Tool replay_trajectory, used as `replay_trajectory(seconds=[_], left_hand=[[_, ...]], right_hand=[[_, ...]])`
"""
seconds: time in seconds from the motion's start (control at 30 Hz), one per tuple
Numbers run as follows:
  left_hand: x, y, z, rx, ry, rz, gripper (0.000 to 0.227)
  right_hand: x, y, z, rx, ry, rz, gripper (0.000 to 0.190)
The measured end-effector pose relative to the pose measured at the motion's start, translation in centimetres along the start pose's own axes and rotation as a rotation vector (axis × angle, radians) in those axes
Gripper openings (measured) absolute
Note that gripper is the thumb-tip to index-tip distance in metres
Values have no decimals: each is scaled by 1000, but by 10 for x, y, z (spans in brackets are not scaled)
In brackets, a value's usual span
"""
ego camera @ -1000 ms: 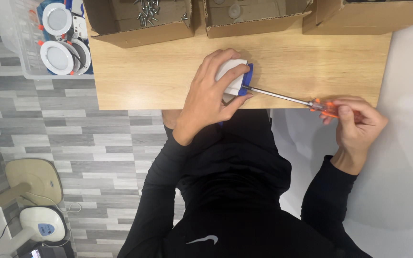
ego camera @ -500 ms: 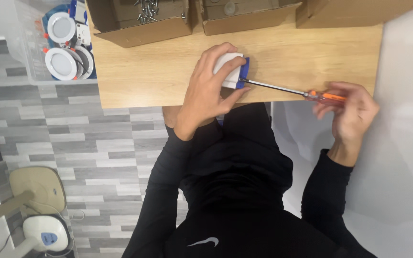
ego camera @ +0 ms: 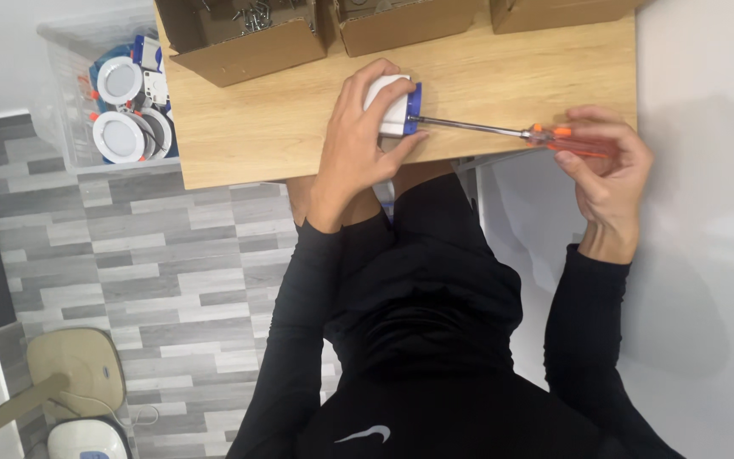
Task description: The person assembles a white plastic electrical box with a blue component using a screwdriver. They pick up the parts, align them, and tighten screws to secure the assembly. The person repeats this process with another set of components.
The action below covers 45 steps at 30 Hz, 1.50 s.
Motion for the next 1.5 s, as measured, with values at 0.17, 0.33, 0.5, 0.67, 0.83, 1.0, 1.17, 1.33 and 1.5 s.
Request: replay_trajectory(seconds=[0.17, 0.33, 0.5, 0.67, 0.83, 1.0, 1.17, 1.33, 1.5], left_hand=[[3, 2, -2, 6, 2, 2, 50], [2, -1, -3, -10, 5, -24, 52], [2, -2, -6, 3, 12, -8, 50], [1, -2, -4, 20, 0, -3, 47], [1, -1, -9, 30, -7, -6, 47], [2, 2, -9, 16, -16, 12, 48], [0, -1, -9, 2, -4, 24, 47], [1, 0, -10, 22, -9, 19, 47], [1, -5, -9, 47, -36, 12, 47]], right_hand=[[8, 6, 2, 276, -54, -88, 37], [0, -4, 0, 70, 4, -53, 11], [-2, -4, -4, -26, 11, -35, 15], [5, 7, 1, -48, 35, -116, 28], [7, 11, -3, 80, -31, -118, 22], [-2, 2, -3, 2, -8, -114, 8], [9, 15, -4, -54, -7, -80, 28], [11, 12, -7, 177, -60, -113, 24], [5, 17, -5, 32, -12, -103, 14]])
Point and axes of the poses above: each hand's wrist, its own z-axis towards the middle knuckle, its own x-axis out of the palm, y = z × x, the point moved 1 cm from there along z, towards the middle knuckle, and after that the axes turned 12 degrees about y, right-handed, at the moved point
